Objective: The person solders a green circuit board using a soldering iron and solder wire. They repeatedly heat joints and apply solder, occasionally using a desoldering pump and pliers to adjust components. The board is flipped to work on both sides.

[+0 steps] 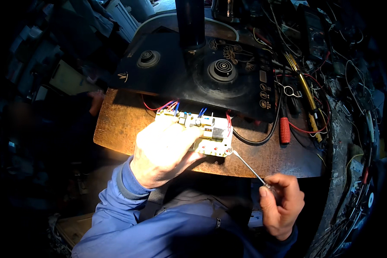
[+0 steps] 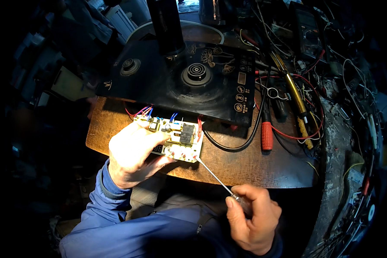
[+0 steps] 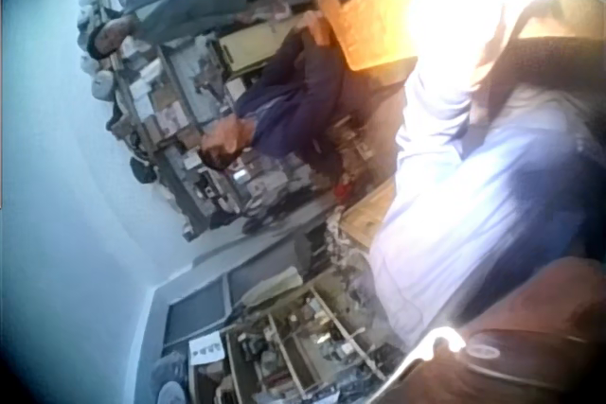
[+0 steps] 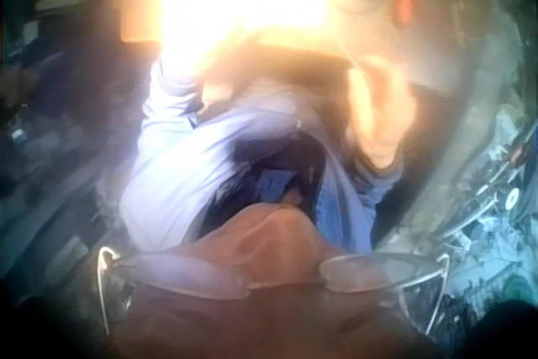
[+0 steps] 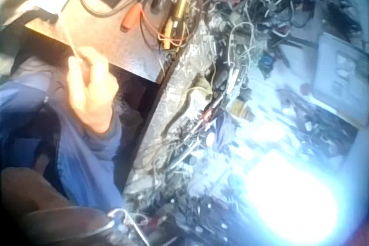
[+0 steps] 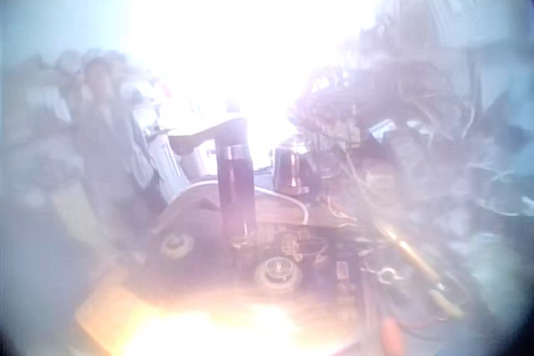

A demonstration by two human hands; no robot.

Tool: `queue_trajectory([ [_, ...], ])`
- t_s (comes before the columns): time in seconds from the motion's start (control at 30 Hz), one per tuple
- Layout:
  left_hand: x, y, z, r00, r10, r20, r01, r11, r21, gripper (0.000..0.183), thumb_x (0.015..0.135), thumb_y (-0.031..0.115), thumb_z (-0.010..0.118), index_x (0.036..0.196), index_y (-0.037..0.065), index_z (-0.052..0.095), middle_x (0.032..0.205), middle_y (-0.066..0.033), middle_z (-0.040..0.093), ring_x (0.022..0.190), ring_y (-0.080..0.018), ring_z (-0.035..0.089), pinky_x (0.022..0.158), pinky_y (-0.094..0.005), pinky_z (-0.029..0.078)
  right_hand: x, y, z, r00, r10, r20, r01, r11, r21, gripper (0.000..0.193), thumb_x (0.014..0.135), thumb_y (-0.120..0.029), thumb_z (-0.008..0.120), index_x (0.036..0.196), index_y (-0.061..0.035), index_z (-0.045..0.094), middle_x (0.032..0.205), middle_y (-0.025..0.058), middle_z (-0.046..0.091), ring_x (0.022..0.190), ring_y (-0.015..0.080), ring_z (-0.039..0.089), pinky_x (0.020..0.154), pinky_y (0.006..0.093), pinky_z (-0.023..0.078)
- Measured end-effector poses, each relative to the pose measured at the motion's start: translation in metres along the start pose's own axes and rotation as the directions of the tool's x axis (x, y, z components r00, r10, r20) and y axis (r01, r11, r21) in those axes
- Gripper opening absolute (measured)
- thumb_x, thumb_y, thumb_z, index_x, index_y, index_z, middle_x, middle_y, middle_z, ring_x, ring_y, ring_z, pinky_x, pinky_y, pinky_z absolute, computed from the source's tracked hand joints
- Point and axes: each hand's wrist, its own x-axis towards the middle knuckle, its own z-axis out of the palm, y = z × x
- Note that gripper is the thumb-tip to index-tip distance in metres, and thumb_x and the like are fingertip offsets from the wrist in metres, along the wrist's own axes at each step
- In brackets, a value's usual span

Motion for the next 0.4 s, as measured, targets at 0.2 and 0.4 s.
queue_trajectory([
  [0.2,0.001,-0.004,-0.008,0.999,0.036,-0.024,-0.037,0.998,-0.053,0.044,0.061,0.02,0.086,0.097,0.004,0.066,0.074,-0.0062,0.061,0.066,-0.0243,0.06,0.061,-0.033,0.05,-0.03,-0.01,0.046,0.971,-0.185,-0.155,0.187,0.982,0.002,0.022,0.077,0.007,0.069,0.098,0.0085,0.064,0.07,0.013,0.068,0.055,0.016,0.066,0.052,0.0257,0.052],
  [0.4,-0.005,-0.012,-0.014,0.998,0.067,0.019,-0.065,0.993,-0.099,0.048,0.063,0.019,0.084,0.105,0.006,0.065,0.08,-0.0066,0.062,0.074,-0.0244,0.061,0.068,-0.035,0.051,-0.031,-0.029,0.086,0.878,-0.427,-0.218,0.329,0.867,-0.373,0.03,0.077,0.013,0.069,0.106,0.008,0.066,0.064,0.0137,0.061,0.051,0.0188,0.06,0.05,0.0258,0.046],
])
